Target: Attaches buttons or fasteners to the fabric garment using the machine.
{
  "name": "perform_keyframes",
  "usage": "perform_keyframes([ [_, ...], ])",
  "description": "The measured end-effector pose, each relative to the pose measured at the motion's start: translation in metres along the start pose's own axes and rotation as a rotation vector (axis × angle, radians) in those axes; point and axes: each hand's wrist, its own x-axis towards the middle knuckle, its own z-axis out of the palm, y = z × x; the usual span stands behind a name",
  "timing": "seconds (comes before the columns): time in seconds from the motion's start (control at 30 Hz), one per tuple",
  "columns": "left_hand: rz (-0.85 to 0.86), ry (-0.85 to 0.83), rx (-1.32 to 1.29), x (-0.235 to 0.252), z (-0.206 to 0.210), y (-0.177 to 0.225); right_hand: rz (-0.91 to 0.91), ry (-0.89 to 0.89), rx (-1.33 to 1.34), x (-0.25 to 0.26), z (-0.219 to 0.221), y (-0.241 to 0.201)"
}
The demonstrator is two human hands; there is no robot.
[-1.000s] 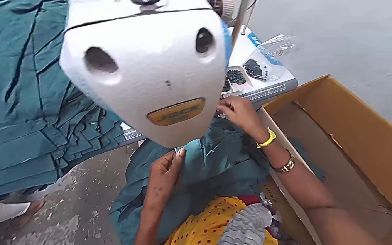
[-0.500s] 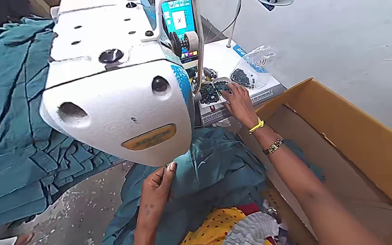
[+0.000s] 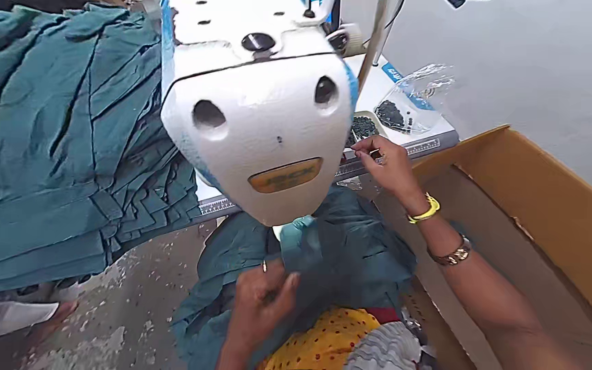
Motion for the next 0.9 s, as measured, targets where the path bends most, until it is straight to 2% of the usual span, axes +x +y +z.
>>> perform_keyframes([
  [0.03, 0.006, -0.019, -0.064, -0.011, -0.003, -0.002, -0.038, -0.04, 0.035, -0.002, 0.002, -0.009],
  [0.07, -0.062, -0.019, -0.137, -0.024, -0.007, -0.008, -0.098, -0.068, 0.056, -0.006, 0.004, -0.018],
  [0.13, -0.329, 0.024, -0.364, -0.049, -0.013, -0.023, -0.251, -0.07, 0.037, -0.018, 0.015, -0.04],
  [0.2, -0.538, 0.088, -0.617, -0.065, -0.015, -0.028, -0.499, 0.019, -0.081, -0.033, 0.034, -0.061],
  [0.3, -0.591, 0.015, -0.695, -0.064, -0.009, -0.012, -0.809, 0.077, -0.287, -0.042, 0.058, -0.083],
  [0.37, -0.527, -0.083, -0.594, -0.055, -0.004, -0.002, -0.833, 0.093, -0.316, -0.036, 0.064, -0.089],
  [0.43, -0.409, -0.111, -0.39, -0.047, -0.002, 0.004, -0.767, 0.056, -0.238, -0.036, 0.062, -0.089],
  [0.5, -0.255, -0.084, -0.2, -0.038, -0.004, 0.009, -0.598, -0.073, 0.044, -0.046, 0.055, -0.085],
  [0.57, -0.095, -0.012, -0.061, -0.028, -0.004, 0.015, -0.406, -0.329, 0.437, -0.06, 0.046, -0.087],
  [0.67, 0.043, 0.029, -0.067, -0.009, -0.015, 0.011, -0.343, -0.774, 0.951, -0.069, 0.047, -0.088],
  [0.7, 0.021, 0.062, -0.093, -0.005, -0.022, 0.006, -0.304, -0.829, 1.057, -0.068, 0.046, -0.084],
  [0.8, -0.204, 0.218, -0.158, -0.004, -0.039, -0.01, -0.059, -0.766, 1.086, -0.057, 0.035, -0.068],
  [0.9, -0.476, 0.291, -0.286, -0.009, -0.04, -0.022, 0.169, -0.606, 0.844, -0.04, 0.035, -0.066],
])
